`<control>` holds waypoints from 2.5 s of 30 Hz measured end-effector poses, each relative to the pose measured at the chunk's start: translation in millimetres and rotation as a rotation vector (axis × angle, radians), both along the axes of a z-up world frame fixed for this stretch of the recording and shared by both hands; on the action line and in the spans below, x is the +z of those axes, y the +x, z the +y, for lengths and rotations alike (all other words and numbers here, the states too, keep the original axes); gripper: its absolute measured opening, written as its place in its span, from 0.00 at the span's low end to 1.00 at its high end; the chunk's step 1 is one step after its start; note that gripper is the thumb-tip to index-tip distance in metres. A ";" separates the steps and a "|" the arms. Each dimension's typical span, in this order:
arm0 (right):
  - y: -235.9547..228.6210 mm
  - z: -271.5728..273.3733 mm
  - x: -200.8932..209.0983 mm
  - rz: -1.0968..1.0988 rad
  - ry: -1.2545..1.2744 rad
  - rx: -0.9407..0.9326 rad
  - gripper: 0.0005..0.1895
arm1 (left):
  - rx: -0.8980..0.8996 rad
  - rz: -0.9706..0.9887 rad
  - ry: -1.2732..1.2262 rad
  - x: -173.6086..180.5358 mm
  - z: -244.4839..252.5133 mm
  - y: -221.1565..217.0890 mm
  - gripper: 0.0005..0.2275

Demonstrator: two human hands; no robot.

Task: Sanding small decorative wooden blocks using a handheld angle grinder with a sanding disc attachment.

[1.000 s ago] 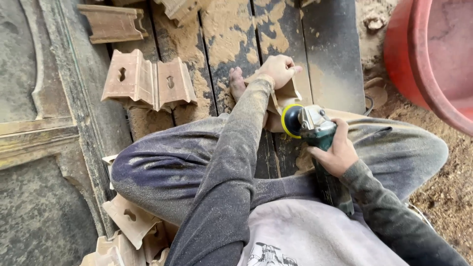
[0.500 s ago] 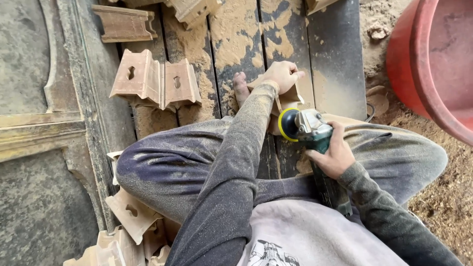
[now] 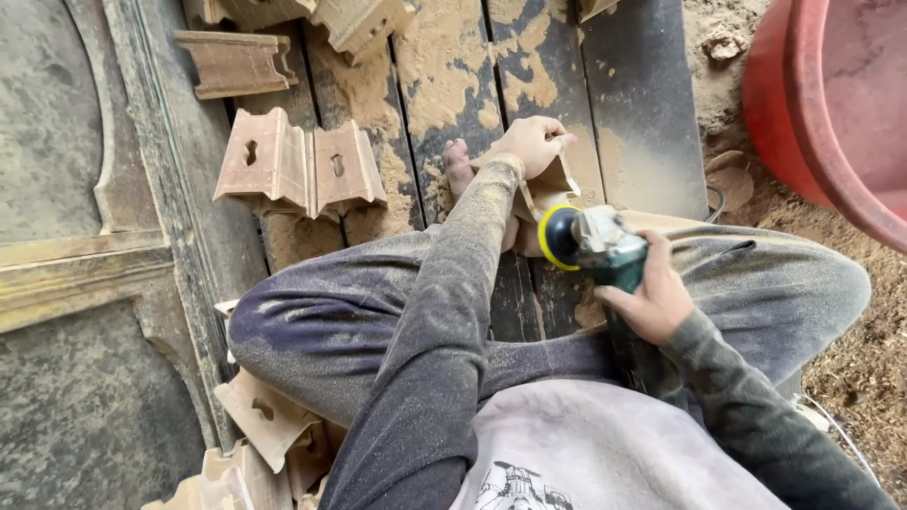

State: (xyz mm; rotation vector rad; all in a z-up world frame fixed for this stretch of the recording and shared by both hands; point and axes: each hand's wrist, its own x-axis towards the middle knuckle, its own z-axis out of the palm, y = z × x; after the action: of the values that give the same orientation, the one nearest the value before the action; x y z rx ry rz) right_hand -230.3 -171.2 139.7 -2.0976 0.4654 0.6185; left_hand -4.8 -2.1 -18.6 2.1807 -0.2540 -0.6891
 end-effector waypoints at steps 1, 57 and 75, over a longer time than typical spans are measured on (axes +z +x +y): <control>-4.2 -1.7 9.2 0.017 -0.044 -0.049 0.51 | -0.030 0.027 -0.035 -3.7 3.5 -0.7 0.08; -48.6 -81.7 -32.4 -0.082 0.172 -0.408 0.57 | -0.484 -0.235 0.344 42.5 25.9 -1.6 0.13; 13.4 -40.8 6.2 0.131 -0.161 0.033 0.52 | -0.203 -0.022 0.168 -26.1 7.0 -21.5 0.10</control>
State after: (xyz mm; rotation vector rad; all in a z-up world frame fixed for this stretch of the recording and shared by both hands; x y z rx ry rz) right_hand -216.9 -212.0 145.9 -2.2293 0.5719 0.7631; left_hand -26.3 4.8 -44.7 2.3446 -0.4477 -0.8254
